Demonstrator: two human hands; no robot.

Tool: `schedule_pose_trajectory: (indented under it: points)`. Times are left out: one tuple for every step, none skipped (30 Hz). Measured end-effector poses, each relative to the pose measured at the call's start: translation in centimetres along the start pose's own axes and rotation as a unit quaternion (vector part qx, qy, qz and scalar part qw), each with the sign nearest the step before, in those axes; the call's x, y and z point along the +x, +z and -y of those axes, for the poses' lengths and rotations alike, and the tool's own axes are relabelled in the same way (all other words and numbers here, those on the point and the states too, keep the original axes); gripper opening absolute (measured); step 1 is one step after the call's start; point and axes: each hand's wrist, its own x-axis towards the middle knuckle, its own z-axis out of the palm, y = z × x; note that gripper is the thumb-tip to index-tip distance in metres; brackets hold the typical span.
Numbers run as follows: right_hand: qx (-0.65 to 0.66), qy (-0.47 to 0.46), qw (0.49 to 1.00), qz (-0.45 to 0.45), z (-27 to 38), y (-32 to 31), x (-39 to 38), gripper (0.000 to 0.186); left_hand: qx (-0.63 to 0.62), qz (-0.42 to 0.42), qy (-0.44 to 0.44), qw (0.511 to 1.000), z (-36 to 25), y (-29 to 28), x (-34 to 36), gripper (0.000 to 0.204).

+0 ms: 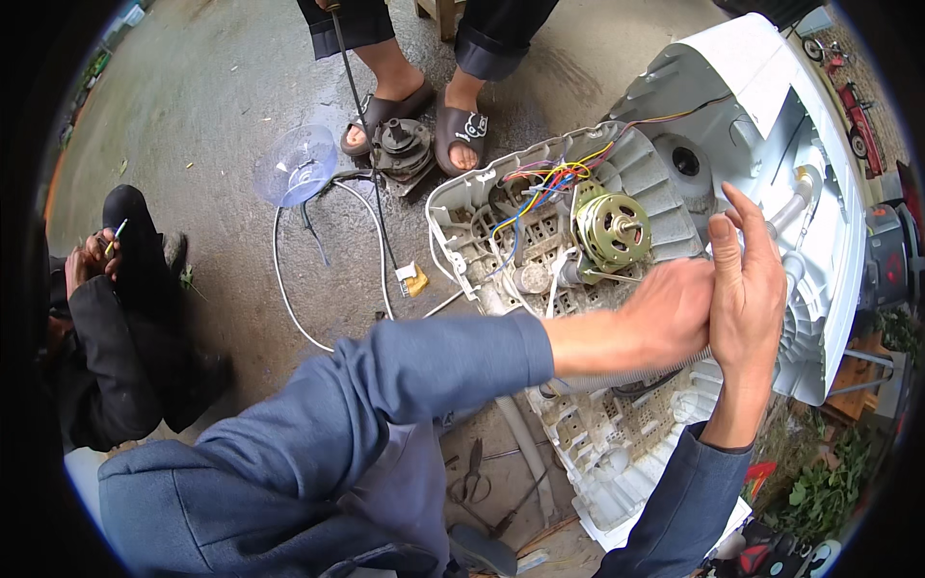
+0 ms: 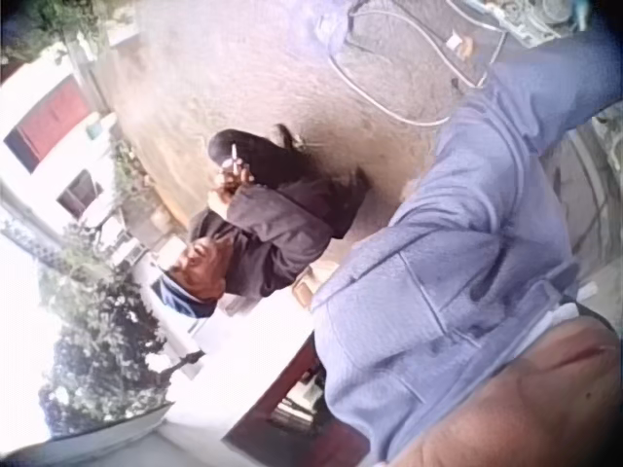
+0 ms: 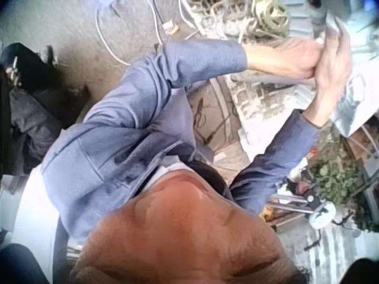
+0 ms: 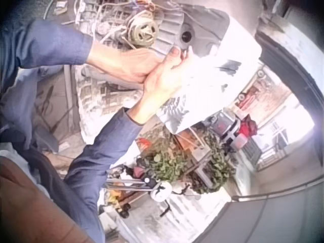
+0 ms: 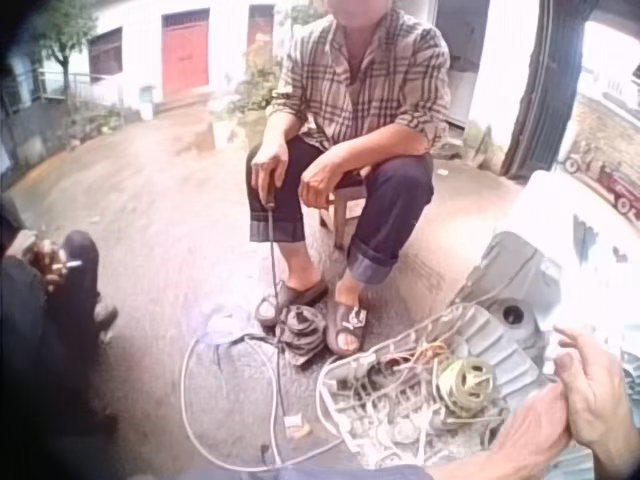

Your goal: The person works on a disassembled washing machine, handling the motor and internal wiring. They use a screwdriver and a hammer to adjust components and secure parts within the machine's chassis.

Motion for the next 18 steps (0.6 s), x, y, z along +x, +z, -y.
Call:
schedule_pose_trajectory:
  points:
    - [0.001, -0.008, 1.000, 0.010, 0.4, -0.1, -0.1, 0.066, -0.028, -0.114, 0.032, 0.993, -2.3, 0.0, -0.6, 0.016]
    - [0.001, -0.017, 1.000, 0.019, 1.0, -0.3, -0.1, 0.065, -0.018, -0.025, -0.012, 0.999, -1.4, 0.4, -0.7, 0.016]
    - [-0.010, -0.019, 1.000, 0.022, 1.7, -1.5, -0.5, 0.064, -0.021, 0.069, -0.050, 0.996, -1.0, 1.0, -0.3, 0.016]
    - [0.013, -0.015, 0.998, 0.065, 1.5, -0.1, -0.3, 0.062, -0.101, 0.138, -0.021, 0.985, 1.4, 0.2, 0.5, 0.015]
    - [0.022, -0.022, 0.997, 0.070, 1.4, 0.0, -0.5, 0.062, -0.194, 0.206, 0.020, 0.959, 2.8, -0.2, 2.4, 0.015]
    - [0.029, -0.026, 0.997, 0.070, 0.9, -0.1, -0.7, 0.063, -0.319, 0.408, -0.094, 0.850, 3.7, -1.0, 4.2, 0.017]
    - [0.037, -0.035, 0.996, 0.068, 0.5, -0.3, -0.6, 0.063, -0.299, 0.425, -0.094, 0.849, 4.1, -0.6, 4.7, 0.017]
    - [0.024, -0.078, 0.994, 0.066, -0.1, -0.1, -0.2, 0.065, -0.275, 0.442, -0.092, 0.849, 4.6, -0.6, 5.3, 0.016]
    - [0.022, -0.043, 0.998, 0.049, -0.2, 0.3, 0.2, 0.065, -0.299, 0.312, 0.029, 0.901, 5.3, 0.3, 3.8, 0.015]
    - [-0.005, 0.016, 1.000, 0.018, -2.1, -0.6, -0.1, 0.065, -0.030, 0.201, -0.065, 0.977, 0.6, 0.0, 2.1, 0.013]
    - [-0.013, 0.055, 0.998, -0.003, -2.2, -0.5, 0.2, 0.066, -0.006, 0.043, -0.049, 0.998, -0.4, 0.8, 0.4, 0.014]
    - [0.007, 0.034, 0.999, -0.015, -1.7, -0.3, 0.2, 0.065, -0.006, 0.007, -0.017, 1.000, -0.9, 0.9, -0.3, 0.015]
    - [0.021, 0.023, 0.999, 0.009, -0.9, -0.2, -0.3, 0.063, -0.011, -0.028, 0.005, 1.000, -1.1, 0.9, -1.3, 0.016]
    - [0.036, 0.013, 0.999, 0.033, 0.2, -0.3, -0.5, 0.062, -0.096, 0.073, 0.002, 0.993, -0.3, 1.0, -0.8, 0.017]
    - [0.047, 0.000, 0.997, 0.056, 1.0, -0.8, -0.7, 0.061, -0.183, 0.169, 0.003, 0.968, 0.9, 1.1, 1.2, 0.018]
    - [0.012, -0.022, 0.999, 0.037, -0.5, -0.7, -0.4, 0.057, -0.255, 0.264, 0.004, 0.930, 2.5, 0.4, 3.0, 0.019]
    - [0.029, -0.015, 0.998, 0.053, -0.7, 0.0, -0.7, 0.057, -0.280, 0.460, -0.147, 0.830, 3.8, -0.6, 4.3, 0.024]
    - [0.037, -0.011, 0.997, 0.062, -0.4, -0.2, -0.9, 0.057, -0.270, 0.494, -0.156, 0.812, 3.7, -0.5, 4.9, 0.022]
